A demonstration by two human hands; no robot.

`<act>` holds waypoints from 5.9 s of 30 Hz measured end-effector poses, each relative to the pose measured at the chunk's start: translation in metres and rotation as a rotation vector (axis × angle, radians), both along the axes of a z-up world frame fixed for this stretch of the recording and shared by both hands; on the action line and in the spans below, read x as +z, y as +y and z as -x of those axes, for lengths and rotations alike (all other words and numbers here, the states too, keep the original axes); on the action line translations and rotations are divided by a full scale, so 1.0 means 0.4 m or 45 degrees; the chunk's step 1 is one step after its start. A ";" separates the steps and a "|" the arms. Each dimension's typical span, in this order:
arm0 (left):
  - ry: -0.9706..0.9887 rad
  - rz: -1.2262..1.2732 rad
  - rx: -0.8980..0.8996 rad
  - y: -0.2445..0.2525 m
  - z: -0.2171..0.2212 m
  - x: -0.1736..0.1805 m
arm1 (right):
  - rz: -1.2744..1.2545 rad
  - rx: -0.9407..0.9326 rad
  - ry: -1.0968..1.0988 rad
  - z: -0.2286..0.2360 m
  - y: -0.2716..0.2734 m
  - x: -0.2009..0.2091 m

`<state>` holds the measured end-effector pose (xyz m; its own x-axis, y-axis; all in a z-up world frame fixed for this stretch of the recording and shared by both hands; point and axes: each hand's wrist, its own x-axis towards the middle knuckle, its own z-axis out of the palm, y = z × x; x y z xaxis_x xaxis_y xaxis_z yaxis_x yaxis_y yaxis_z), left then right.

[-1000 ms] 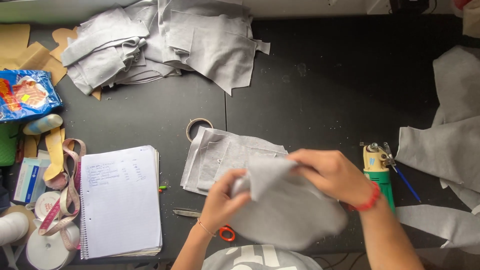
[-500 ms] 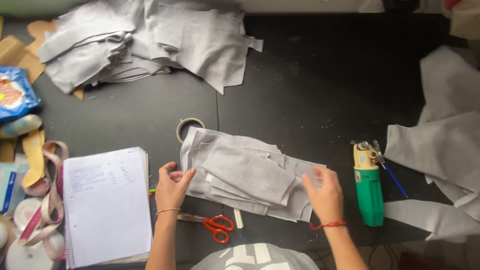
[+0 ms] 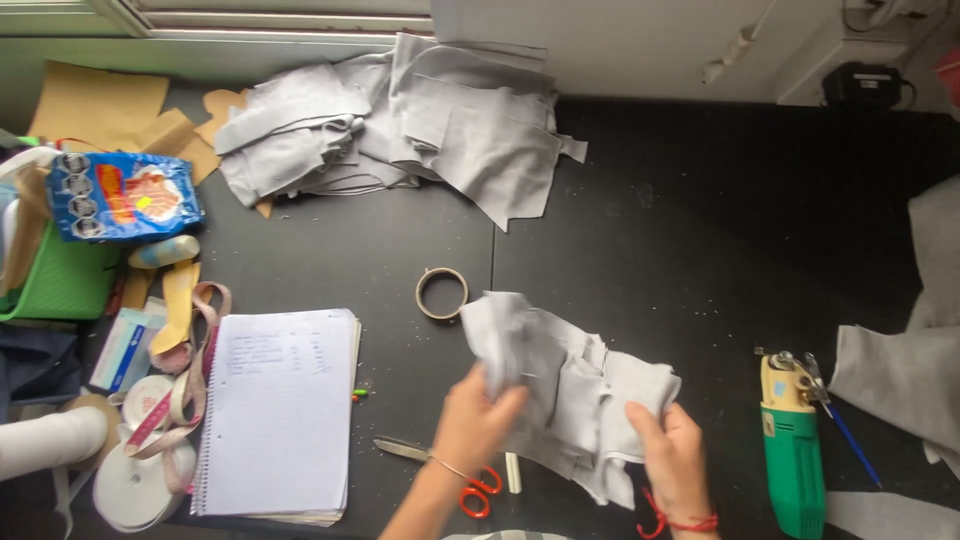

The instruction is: The person marks a line on a large piece of gray fabric using a ruler and a blue marker. They then use a green electric rotary cutter to cut the fabric along the marked line. After cutting, the person folds the resulting fabric pieces and stacks them on the table.

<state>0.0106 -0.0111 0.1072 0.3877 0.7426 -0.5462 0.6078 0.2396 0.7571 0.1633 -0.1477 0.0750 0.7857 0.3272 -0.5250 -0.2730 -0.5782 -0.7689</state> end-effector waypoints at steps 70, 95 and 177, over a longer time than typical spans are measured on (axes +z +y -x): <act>0.231 -1.006 0.554 0.859 -0.175 -0.452 | -0.164 0.253 0.003 -0.306 0.939 -0.204; 0.305 -0.148 -0.236 0.230 -0.113 -0.190 | 0.290 0.050 -0.748 -0.113 0.137 -0.105; -0.683 0.611 -0.142 0.108 -0.204 -0.157 | -0.633 -0.288 0.387 -0.169 0.112 -0.044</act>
